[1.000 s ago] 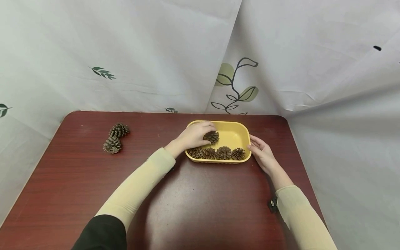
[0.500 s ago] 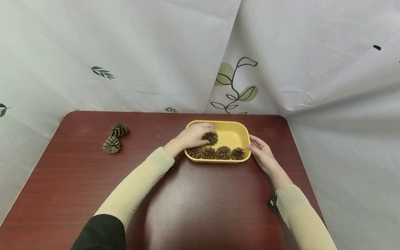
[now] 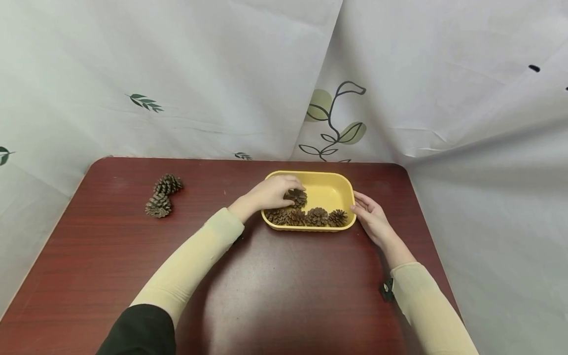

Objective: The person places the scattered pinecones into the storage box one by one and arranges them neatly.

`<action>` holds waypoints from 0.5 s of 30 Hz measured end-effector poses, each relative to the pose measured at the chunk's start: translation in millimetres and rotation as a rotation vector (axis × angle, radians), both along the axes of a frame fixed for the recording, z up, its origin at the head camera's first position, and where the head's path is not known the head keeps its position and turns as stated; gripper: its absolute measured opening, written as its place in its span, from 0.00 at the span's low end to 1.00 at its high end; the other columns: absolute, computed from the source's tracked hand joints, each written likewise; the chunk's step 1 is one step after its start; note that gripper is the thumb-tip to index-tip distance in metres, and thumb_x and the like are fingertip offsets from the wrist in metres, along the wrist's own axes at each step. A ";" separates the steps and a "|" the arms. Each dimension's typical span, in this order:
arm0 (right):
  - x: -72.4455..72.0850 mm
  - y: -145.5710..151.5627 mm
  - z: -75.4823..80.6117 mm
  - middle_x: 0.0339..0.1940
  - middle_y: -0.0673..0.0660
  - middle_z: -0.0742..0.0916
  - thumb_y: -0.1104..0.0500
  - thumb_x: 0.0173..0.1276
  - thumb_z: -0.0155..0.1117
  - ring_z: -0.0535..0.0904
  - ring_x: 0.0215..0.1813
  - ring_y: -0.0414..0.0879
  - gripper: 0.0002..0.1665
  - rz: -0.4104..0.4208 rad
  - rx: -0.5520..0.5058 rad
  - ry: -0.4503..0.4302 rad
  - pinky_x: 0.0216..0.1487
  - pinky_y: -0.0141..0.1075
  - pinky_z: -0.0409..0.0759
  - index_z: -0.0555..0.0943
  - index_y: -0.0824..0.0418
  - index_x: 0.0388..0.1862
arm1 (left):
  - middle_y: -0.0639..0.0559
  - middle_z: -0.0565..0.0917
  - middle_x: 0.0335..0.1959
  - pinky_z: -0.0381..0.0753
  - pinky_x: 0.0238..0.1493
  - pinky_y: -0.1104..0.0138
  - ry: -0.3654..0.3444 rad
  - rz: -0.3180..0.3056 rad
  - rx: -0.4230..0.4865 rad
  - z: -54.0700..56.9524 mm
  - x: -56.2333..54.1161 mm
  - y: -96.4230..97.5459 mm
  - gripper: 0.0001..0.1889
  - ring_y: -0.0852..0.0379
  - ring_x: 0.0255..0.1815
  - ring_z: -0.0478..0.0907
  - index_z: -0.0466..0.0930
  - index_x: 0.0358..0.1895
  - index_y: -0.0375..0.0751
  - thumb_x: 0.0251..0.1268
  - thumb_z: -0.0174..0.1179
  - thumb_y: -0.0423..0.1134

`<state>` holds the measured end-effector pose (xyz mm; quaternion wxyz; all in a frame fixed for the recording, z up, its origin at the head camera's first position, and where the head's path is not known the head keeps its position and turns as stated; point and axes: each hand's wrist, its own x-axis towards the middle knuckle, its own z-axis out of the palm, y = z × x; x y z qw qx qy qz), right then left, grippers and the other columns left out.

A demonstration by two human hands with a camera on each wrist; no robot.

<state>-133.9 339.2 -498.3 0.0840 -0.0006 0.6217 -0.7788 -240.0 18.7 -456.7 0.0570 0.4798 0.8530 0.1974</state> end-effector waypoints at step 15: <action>0.7 0.2 0.2 0.60 0.40 0.87 0.73 0.81 0.49 0.82 0.63 0.31 0.29 0.007 0.004 0.001 0.62 0.22 0.82 0.63 0.71 0.79 | 0.46 0.83 0.70 0.73 0.81 0.58 0.028 0.047 -0.006 20.6 5.5 -26.7 0.24 0.49 0.74 0.77 0.83 0.68 0.41 0.71 0.71 0.39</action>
